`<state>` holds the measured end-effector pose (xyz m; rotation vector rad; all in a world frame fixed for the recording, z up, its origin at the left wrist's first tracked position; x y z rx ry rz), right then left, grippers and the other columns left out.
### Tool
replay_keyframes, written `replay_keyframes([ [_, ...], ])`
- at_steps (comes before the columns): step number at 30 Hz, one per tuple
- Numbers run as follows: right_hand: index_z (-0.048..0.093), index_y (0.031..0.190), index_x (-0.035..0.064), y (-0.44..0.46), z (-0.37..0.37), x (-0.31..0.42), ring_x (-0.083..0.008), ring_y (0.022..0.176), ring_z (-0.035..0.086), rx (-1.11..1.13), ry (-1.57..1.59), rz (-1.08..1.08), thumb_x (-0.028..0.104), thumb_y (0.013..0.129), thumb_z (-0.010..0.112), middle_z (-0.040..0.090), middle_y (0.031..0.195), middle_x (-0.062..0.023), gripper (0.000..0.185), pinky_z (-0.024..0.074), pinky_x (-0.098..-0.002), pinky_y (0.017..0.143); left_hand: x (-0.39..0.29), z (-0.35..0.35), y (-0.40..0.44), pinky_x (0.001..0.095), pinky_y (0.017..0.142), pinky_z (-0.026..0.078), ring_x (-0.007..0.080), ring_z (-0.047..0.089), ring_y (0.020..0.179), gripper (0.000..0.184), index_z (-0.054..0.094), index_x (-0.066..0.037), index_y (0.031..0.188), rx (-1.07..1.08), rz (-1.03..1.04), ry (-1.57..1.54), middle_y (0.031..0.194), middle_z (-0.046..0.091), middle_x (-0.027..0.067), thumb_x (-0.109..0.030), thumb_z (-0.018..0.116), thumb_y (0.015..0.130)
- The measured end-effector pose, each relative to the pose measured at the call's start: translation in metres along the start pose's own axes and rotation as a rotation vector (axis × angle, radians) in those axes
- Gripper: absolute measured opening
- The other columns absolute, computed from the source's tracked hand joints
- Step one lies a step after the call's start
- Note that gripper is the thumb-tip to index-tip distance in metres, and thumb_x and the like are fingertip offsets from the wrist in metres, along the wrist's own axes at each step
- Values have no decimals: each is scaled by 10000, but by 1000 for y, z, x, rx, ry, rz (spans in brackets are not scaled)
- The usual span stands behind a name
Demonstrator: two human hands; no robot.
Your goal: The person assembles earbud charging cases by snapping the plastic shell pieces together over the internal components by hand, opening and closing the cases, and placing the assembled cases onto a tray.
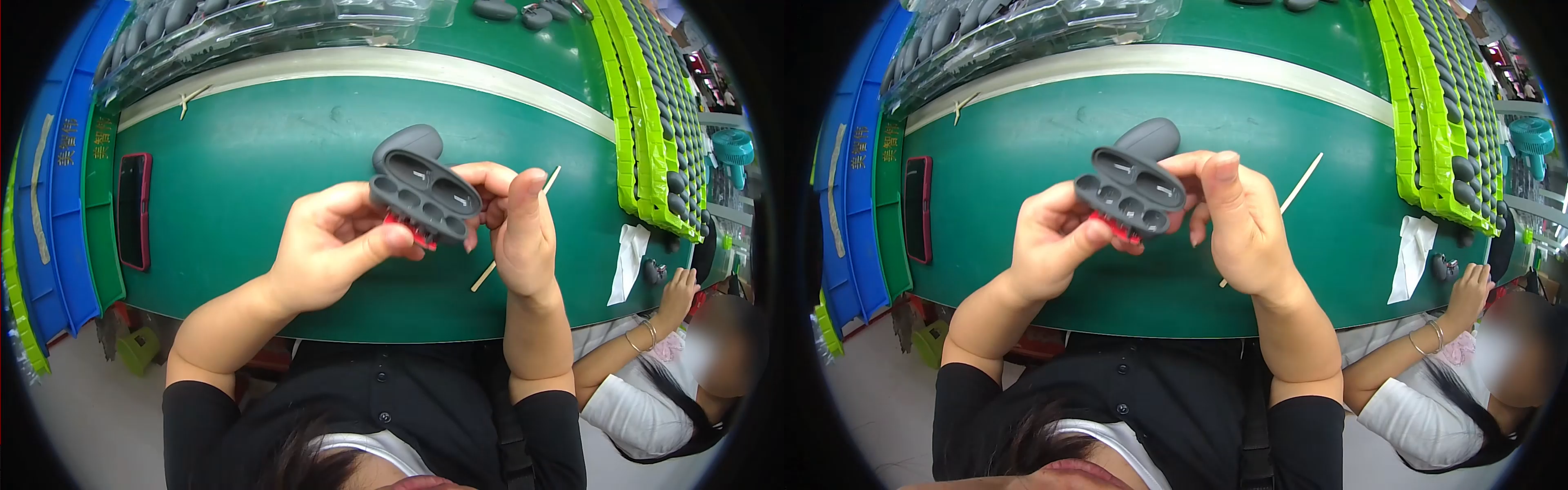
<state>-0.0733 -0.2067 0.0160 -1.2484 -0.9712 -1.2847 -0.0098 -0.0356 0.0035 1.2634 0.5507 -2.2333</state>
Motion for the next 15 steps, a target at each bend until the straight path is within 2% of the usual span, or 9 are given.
replay_keyframes([
  [1, 632, 998, -39, 1, 0, -2, -101, 681, 571, -12, -6, 23, 565, 970, 261, 644, 814, -68, 709, 413, -208, 534, 1, -2, 1, 298, 777, 536, 174, 645, 855, 220, 577, 53, 1069, -26, -54, -43, 979, 654, 121, -55, 625, 884],
  [4, 639, 957, -37, 3, 1, -5, -89, 633, 558, -65, -49, 57, 578, 967, 252, 643, 788, -67, 727, 400, -210, 511, 4, -2, 3, 294, 703, 553, 193, 657, 779, 351, 552, 69, 1095, -61, -44, 47, 953, 644, 141, -203, 639, 891],
  [7, 649, 943, -19, 3, 0, -7, -89, 629, 556, -84, -117, 42, 556, 975, 271, 638, 763, -58, 689, 397, -209, 513, 6, -2, 2, 292, 695, 553, 188, 660, 752, 336, 547, 62, 1108, -65, -35, 60, 948, 648, 140, -187, 628, 898],
  [10, 655, 954, -8, 2, -5, -13, -87, 655, 552, -54, -177, -1, 480, 979, 383, 637, 808, -65, 559, 412, -209, 538, 8, -4, 2, 288, 671, 553, 182, 662, 741, 303, 547, 49, 1117, -90, -62, 102, 939, 653, 138, -159, 611, 906],
  [13, 649, 994, -6, 6, 1, 0, -81, 715, 553, -86, -211, -447, 392, 959, 499, 634, 881, -69, 428, 449, -213, 595, 2, -3, 2, 281, 659, 556, 180, 665, 734, 271, 544, 38, 1126, -108, -106, 133, 934, 657, 134, -117, 594, 910],
  [14, 631, 1046, -13, 3, 1, 3, -101, 789, 569, -65, -102, -361, 334, 940, 554, 628, 955, -84, 371, 480, -225, 656, 3, -4, 3, 277, 645, 561, 190, 670, 730, 266, 534, 34, 1136, -123, -128, 117, 922, 662, 130, -76, 594, 901],
  [15, 629, 1052, -11, 4, 2, 0, -113, 807, 579, -35, -88, -244, 324, 941, 553, 628, 956, -86, 361, 485, -228, 662, 4, -4, 3, 280, 667, 564, 194, 670, 757, 299, 524, 34, 1157, -116, -131, 91, 948, 657, 133, -64, 610, 887],
])
Point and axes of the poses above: each hand's wrist, its own y-axis towards the middle knuckle, its own z-axis out of the palm, x = y × z, the point moved 3 cm from there along y, towards the middle knuckle
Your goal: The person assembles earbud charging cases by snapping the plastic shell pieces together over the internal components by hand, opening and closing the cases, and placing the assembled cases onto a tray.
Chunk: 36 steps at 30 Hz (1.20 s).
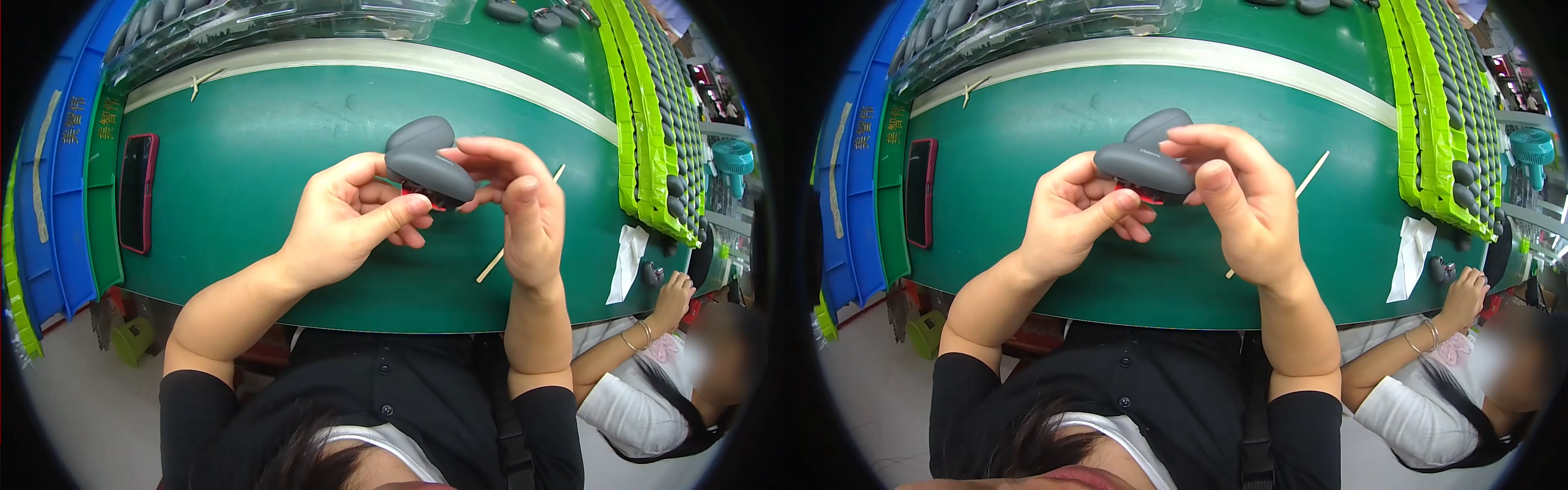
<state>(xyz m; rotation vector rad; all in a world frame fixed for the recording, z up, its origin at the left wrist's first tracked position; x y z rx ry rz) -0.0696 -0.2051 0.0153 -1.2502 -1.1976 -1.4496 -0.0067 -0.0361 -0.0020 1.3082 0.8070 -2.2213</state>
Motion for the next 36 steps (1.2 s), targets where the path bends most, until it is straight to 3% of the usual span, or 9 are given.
replay_keyframes([
  [3, 584, 1134, 1, -1, 1, -7, -172, 903, 610, 133, 127, 356, 187, 889, 638, 621, 1010, -106, 313, 510, -264, 730, -1, 0, 0, 294, 747, 561, 206, 661, 862, 430, 477, 32, 1232, 38, 58, -26, 1040, 633, 143, -27, 655, 845],
  [8, 484, 1258, 24, 0, 7, 2, -201, 978, 607, 19, -188, -165, 14, 671, 786, 604, 1076, -112, 660, 501, -331, 854, -5, 6, 1, 332, 913, 506, 221, 578, 1094, 703, 317, 10, 1384, 125, 279, -120, 1202, 554, 157, 22, 696, 792],
  [20, 455, 1295, 50, 0, 16, -5, -229, 931, 615, -24, -369, -380, -41, 633, 750, 599, 1048, -125, 731, 505, -324, 829, 1, -5, 4, 313, 887, 498, 186, 585, 1028, 461, 420, 5, 1235, 24, 183, -61, 1123, 578, 134, 23, 642, 832],
  [24, 436, 1320, 44, -3, 10, 18, -202, 984, 590, 3, -424, -336, 100, 647, 816, 580, 1127, -91, 775, 483, -320, 847, -2, 2, 6, 321, 903, 481, 186, 579, 1037, 447, 446, -8, 1228, -22, 238, -34, 1125, 573, 126, 16, 644, 827],
  [26, 561, 1204, 39, 4, -23, 69, -178, 926, 605, -58, -638, -476, 115, 719, 774, 623, 1023, -74, 535, 490, -299, 805, -3, -8, 5, 337, 907, 481, 196, 580, 1044, 433, 448, -9, 1238, -31, 282, 22, 1145, 564, 137, 18, 621, 841],
  [29, 662, 1022, 11, 29, -132, 125, -122, 842, 633, -488, -904, -258, 124, 857, 644, 675, 911, -53, 201, 483, -243, 778, -9, -5, 3, 373, 925, 486, 274, 593, 1063, 432, 400, 4, 1278, -30, 273, 10, 1134, 570, 167, -36, 572, 883],
  [31, 669, 1013, 14, 52, -242, 135, -130, 873, 641, -486, -1204, -87, 196, 835, 676, 693, 919, -82, 255, 485, -258, 792, -11, -2, 0, 372, 914, 492, 282, 598, 1062, 423, 398, 4, 1279, 14, 265, -5, 1125, 575, 171, -55, 564, 895],
  [32, 683, 987, 58, 57, -269, 135, -222, 787, 664, -520, -1514, -25, 207, 753, 703, 698, 881, -88, 278, 509, -327, 730, -11, 0, -1, 372, 909, 496, 286, 600, 1061, 418, 396, 5, 1279, 29, 267, -20, 1121, 577, 173, -65, 560, 901],
  [36, 662, 1033, 61, 59, -334, 103, -309, 989, 618, -144, -1870, 220, 158, 718, 692, 661, 1055, -141, 331, 476, -388, 885, -7, 2, 0, 346, 875, 508, 246, 599, 1039, 424, 404, 15, 1264, 63, 242, -62, 1113, 571, 153, -60, 586, 889],
])
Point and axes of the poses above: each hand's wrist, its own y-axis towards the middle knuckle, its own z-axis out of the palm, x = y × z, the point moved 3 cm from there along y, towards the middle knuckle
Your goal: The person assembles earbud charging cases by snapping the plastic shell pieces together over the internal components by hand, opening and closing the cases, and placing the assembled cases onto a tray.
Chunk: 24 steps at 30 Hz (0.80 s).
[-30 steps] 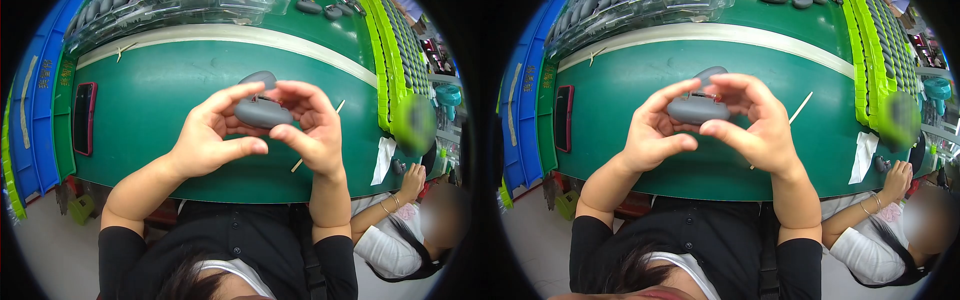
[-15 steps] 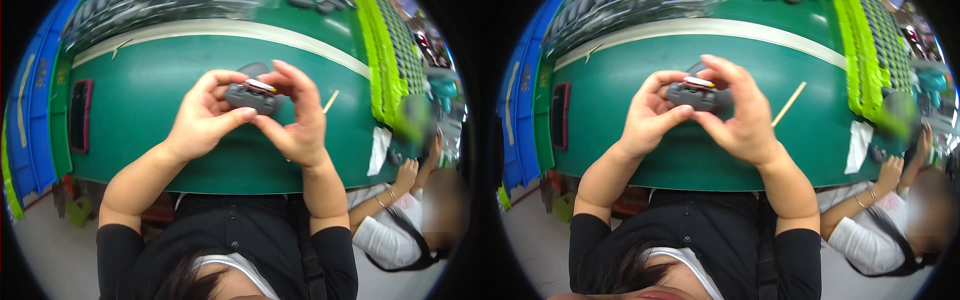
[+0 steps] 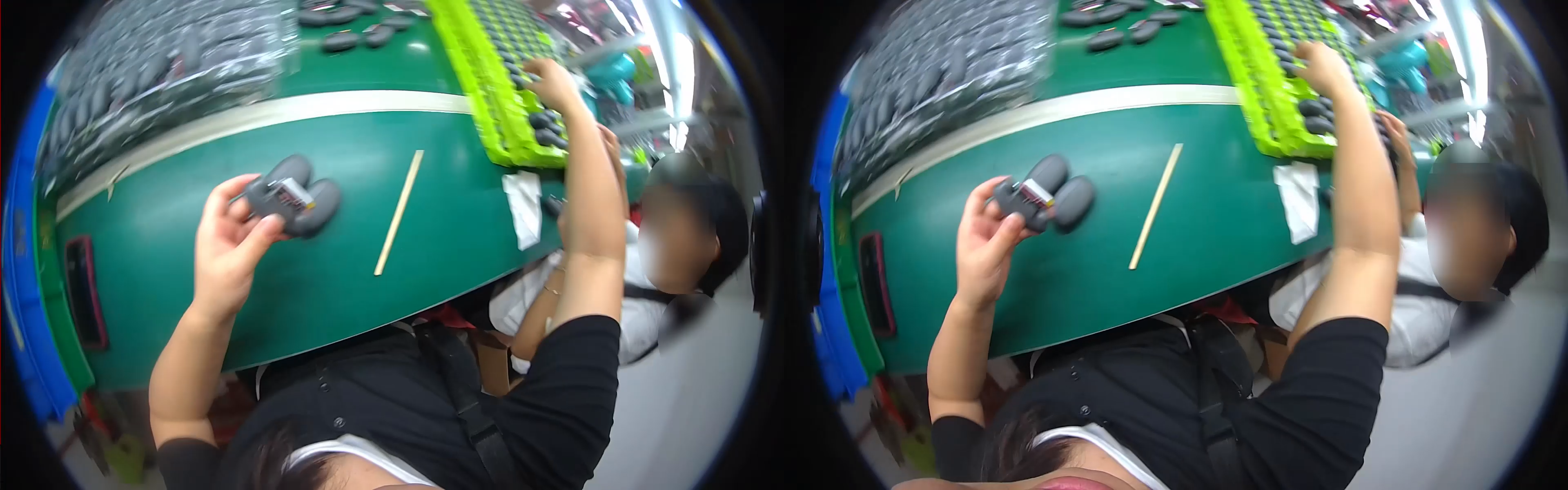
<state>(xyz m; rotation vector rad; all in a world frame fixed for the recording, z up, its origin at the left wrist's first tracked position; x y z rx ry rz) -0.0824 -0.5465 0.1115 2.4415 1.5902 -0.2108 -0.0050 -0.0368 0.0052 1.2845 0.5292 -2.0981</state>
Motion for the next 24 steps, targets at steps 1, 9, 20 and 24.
replay_keyframes([
  [1, 659, 1054, 47, 7, 16, -8, -306, 999, 603, 61, -15, -63, 144, 682, 697, 650, 1035, -160, 387, 466, -393, 876, 1, -1, 2, 329, 860, 510, 225, 598, 1024, 426, 416, 21, 1250, -22, -6, -13, 1105, 568, 144, -43, 607, 876],
  [9, 573, 998, 50, 9, 19, 4, -326, 1028, 589, 140, -13, -82, 100, 689, 731, 642, 1059, -134, 351, 466, -400, 839, 6, -10, 7, 333, 881, 509, 196, 584, 1037, 421, 433, 17, 1264, -15, 45, -62, 1165, 534, 126, -18, 603, 881],
  [20, 619, 1135, 0, -23, -58, 108, -108, 831, 627, -289, 1274, 118, 187, 846, 681, 668, 953, -46, 349, 458, -218, 706, 2, -8, 3, 310, 883, 505, 186, 604, 996, 426, 469, 9, 1243, -46, 94, 36, 1103, 544, 106, 1, 637, 852],
  [24, 548, 1172, -41, -77, -45, 246, -141, 822, 625, 27, 1992, -98, 170, 885, 629, 655, 999, -126, 366, 465, -219, 640, -2, -6, 7, 317, 834, 523, 186, 600, 982, 398, 463, 40, 1243, -34, 130, 50, 1137, 568, 134, -48, 609, 883],
])
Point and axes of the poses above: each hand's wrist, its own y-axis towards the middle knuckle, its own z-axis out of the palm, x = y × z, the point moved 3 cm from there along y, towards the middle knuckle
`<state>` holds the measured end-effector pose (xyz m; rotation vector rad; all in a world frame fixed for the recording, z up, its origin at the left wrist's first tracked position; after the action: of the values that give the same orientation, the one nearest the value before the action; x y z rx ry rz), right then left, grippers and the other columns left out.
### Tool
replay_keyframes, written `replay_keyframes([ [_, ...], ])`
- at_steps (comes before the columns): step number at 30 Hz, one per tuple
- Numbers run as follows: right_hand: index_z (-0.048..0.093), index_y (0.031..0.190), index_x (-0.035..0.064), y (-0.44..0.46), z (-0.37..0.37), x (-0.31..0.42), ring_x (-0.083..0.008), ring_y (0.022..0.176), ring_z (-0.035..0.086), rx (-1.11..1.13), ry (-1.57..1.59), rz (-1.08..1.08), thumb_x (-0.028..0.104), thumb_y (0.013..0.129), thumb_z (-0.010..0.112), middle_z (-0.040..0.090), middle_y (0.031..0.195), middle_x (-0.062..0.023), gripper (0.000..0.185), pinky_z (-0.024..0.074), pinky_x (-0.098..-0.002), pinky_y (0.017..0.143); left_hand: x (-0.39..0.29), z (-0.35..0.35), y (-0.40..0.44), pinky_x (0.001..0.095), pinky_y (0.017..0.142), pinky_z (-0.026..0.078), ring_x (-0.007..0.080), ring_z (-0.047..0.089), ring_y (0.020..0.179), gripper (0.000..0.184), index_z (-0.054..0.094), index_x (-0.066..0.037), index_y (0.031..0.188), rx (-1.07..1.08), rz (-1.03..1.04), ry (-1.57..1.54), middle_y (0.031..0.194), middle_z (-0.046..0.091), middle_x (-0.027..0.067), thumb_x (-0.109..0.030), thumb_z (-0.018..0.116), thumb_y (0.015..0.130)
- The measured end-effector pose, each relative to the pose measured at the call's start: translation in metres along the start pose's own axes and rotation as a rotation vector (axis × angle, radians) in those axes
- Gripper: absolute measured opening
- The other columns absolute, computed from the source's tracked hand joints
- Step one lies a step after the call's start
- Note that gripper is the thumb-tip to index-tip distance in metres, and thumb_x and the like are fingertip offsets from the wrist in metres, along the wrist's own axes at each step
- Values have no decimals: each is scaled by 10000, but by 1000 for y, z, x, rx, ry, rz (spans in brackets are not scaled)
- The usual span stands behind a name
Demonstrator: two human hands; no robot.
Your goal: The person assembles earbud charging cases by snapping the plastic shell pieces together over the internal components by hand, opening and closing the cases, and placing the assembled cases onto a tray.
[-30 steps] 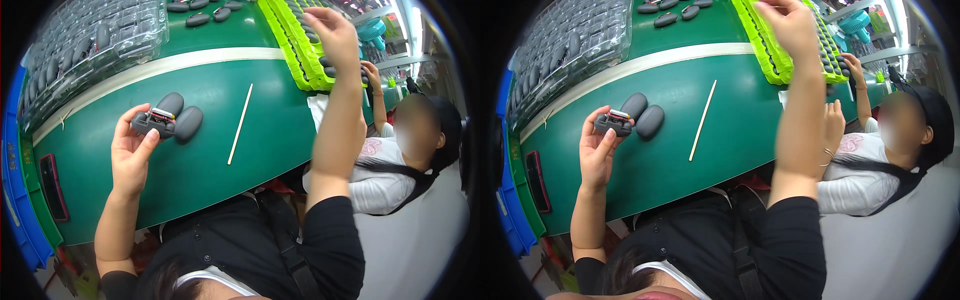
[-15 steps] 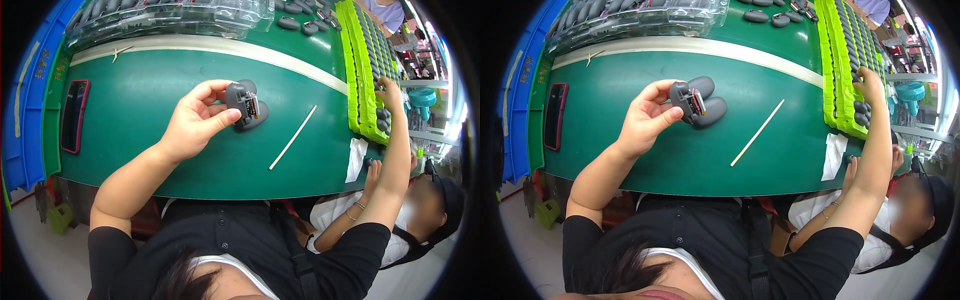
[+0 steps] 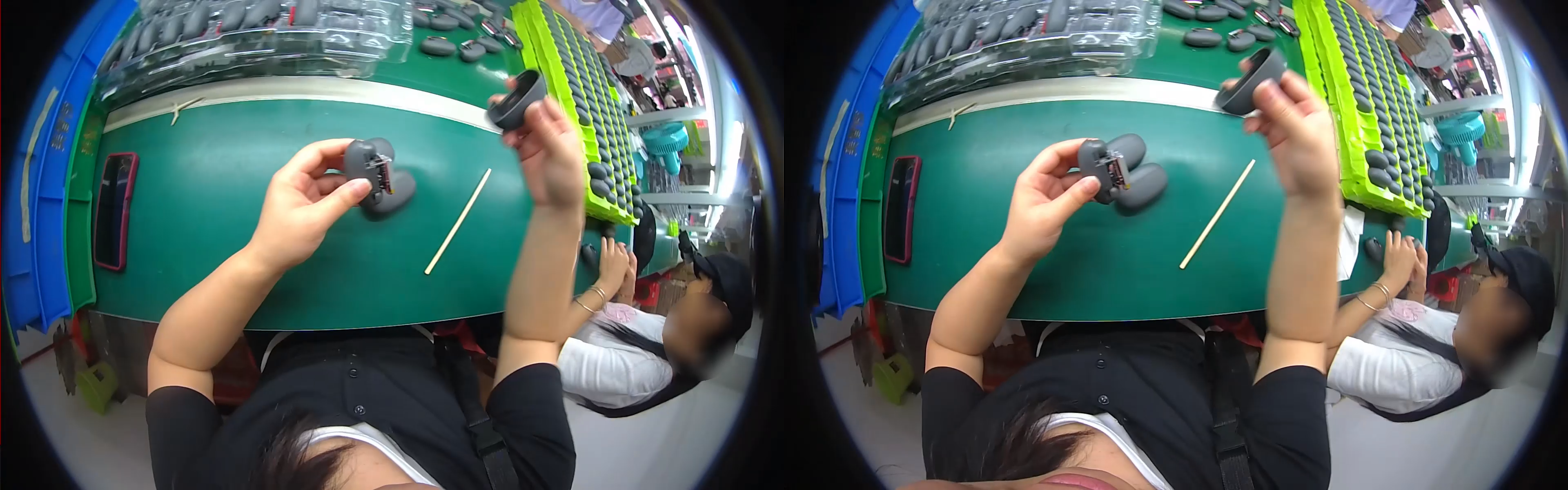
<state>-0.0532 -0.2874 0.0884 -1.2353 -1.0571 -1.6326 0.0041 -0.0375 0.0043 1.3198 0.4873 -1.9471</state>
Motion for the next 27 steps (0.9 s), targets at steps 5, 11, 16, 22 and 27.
replay_keyframes([
  [5, 454, 1267, -48, -20, 19, -61, -120, 717, 581, 121, 232, 157, 137, 927, 548, 608, 1114, -220, 398, 453, -228, 594, 2, -6, 1, 300, 784, 531, 149, 600, 936, 375, 480, 32, 1226, -46, -69, -11, 1097, 588, 113, -85, 610, 894],
  [11, 521, 1201, -48, -30, 38, -70, -276, 900, 666, 110, 173, 68, -3, 825, 615, 500, 1302, -197, 391, 526, -265, 703, 3, -8, 0, 298, 780, 532, 148, 601, 934, 376, 479, 31, 1222, -59, -90, -10, 1091, 589, 112, -106, 610, 897],
  [16, 524, 1178, -61, -33, 35, -75, -305, 1011, 623, 187, 249, 189, 92, 903, 541, 402, 1368, -261, 315, 528, -341, 835, 4, -8, 1, 297, 789, 526, 148, 603, 935, 381, 477, 31, 1221, -66, -108, 0, 1093, 596, 117, -122, 611, 899],
  [22, 472, 1241, -73, -38, 49, -79, -252, 1006, 629, 107, 147, 283, 32, 847, 635, 576, 1153, -179, 440, 515, -335, 884, 8, -11, 1, 299, 805, 519, 151, 602, 953, 380, 470, 30, 1221, -75, -145, 29, 1095, 603, 122, -126, 607, 903],
  [27, 511, 1219, -72, -42, 52, -82, -194, 957, 630, 92, 136, 323, 28, 801, 689, 622, 1074, -141, 465, 509, -313, 875, 9, -8, 1, 300, 802, 524, 163, 599, 975, 376, 468, 37, 1218, -60, -123, 22, 1091, 600, 129, -102, 607, 897],
])
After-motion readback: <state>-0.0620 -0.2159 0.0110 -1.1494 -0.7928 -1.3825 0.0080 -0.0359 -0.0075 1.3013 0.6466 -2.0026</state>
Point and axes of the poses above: each hand's wrist, its own y-axis towards the middle knuckle, its own z-axis out of the palm, x = y × z, the point moved 3 cm from there along y, towards the middle knuckle
